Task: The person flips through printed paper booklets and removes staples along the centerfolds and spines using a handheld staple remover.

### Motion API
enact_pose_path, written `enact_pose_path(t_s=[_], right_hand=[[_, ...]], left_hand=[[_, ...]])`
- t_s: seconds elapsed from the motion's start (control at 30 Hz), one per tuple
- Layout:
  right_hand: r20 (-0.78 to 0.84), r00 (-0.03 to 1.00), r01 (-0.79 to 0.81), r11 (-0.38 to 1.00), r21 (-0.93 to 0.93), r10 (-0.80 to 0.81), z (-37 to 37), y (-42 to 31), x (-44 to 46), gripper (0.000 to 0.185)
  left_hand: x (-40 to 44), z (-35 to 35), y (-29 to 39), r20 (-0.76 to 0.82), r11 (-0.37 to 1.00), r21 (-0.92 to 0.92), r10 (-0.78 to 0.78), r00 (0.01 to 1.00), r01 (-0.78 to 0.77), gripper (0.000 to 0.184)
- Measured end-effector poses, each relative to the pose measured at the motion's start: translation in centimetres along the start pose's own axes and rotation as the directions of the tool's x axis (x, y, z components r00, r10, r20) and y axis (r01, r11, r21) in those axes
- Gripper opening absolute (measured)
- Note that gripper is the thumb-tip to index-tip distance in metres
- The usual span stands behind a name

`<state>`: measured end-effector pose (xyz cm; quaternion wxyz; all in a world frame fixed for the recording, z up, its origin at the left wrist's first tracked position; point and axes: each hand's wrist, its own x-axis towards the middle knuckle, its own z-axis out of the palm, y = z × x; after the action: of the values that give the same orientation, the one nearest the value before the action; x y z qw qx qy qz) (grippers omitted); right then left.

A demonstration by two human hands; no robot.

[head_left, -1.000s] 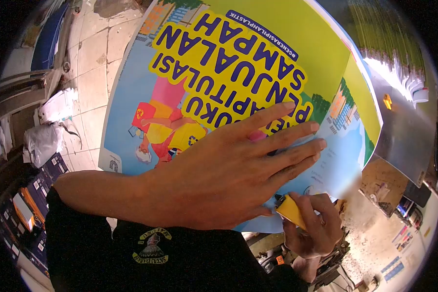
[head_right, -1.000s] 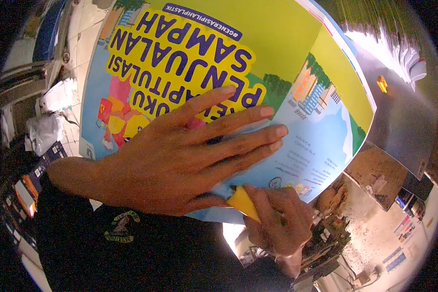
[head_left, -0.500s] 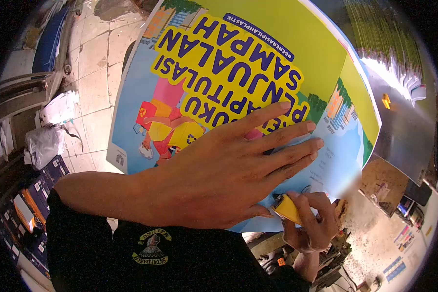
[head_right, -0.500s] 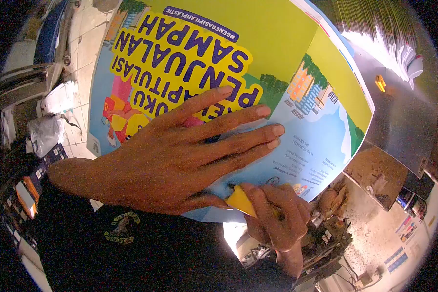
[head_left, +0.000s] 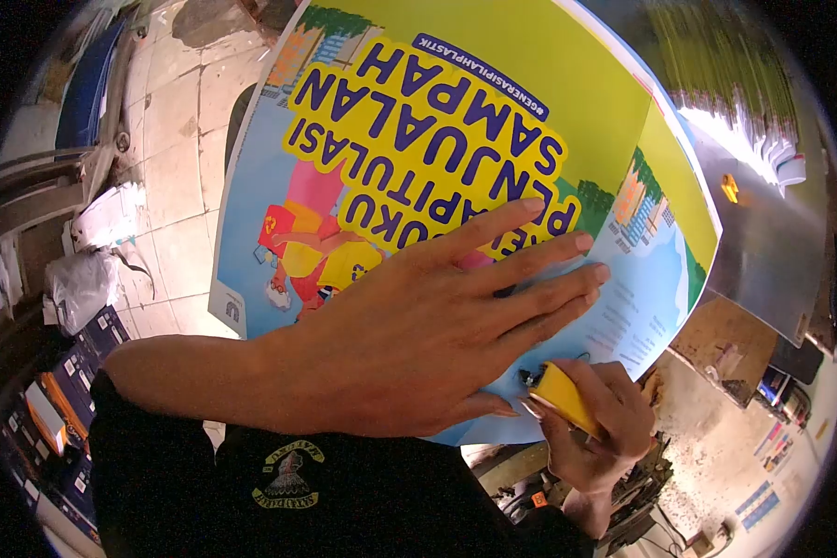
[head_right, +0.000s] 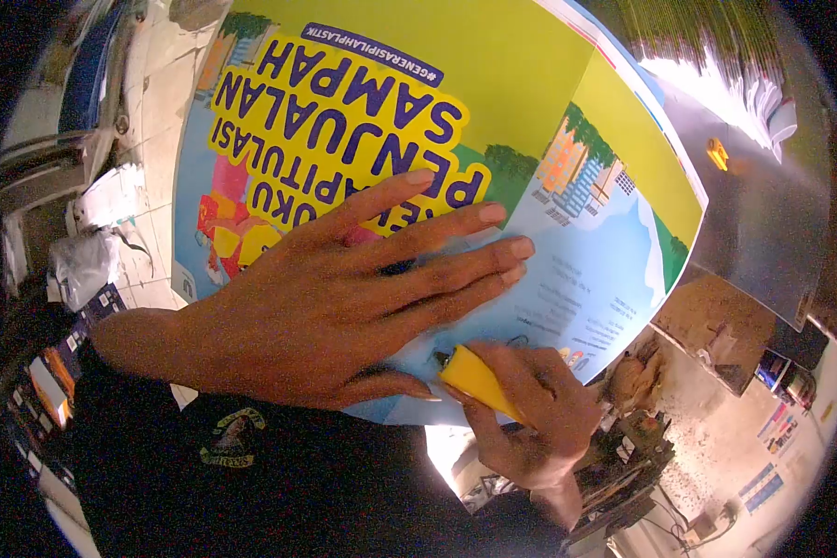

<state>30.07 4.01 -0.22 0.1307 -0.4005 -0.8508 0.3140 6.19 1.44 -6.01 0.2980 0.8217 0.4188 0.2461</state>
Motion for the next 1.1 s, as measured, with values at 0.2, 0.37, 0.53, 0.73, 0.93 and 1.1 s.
enact_pose_path(t_s=[0.2,0.37,0.53,0.73,0.93,1.1], right_hand=[[-0.010,0.986,0.166,0.975,-0.148,-0.169,0.2,0.5,-0.7,0.043],[-0.039,0.977,0.199,0.959,-0.201,-0.211,1.0,0.8,-1.0,0.042],[-0.113,0.947,0.251,0.911,-0.328,-0.301,2.2,1.3,-2.0,0.039],[-0.019,0.882,0.408,0.781,-0.472,-0.472,1.6,1.7,-1.9,0.034],[-0.061,0.925,0.324,0.862,-0.391,-0.375,2.1,2.4,-2.2,0.040],[-0.105,0.989,0.081,0.972,-0.219,-0.106,2.5,0.9,-2.4,0.041]], left_hand=[[-0.1,0.2,-0.1,-0.012,1.000,-0.011,0.009,1.000,-0.009,0.091],[0.0,0.1,0.0,0.002,1.000,-0.026,0.007,1.000,-0.007,0.090],[0.0,0.1,0.1,0.001,1.000,0.003,0.009,1.000,-0.009,0.092],[-0.1,0.2,0.1,-0.017,1.000,0.018,0.011,1.000,-0.011,0.096],[-0.2,0.2,0.1,-0.019,1.000,0.021,0.019,1.000,-0.018,0.095],[-0.1,0.3,0.0,-0.004,1.000,-0.002,0.019,1.000,-0.019,0.094]])
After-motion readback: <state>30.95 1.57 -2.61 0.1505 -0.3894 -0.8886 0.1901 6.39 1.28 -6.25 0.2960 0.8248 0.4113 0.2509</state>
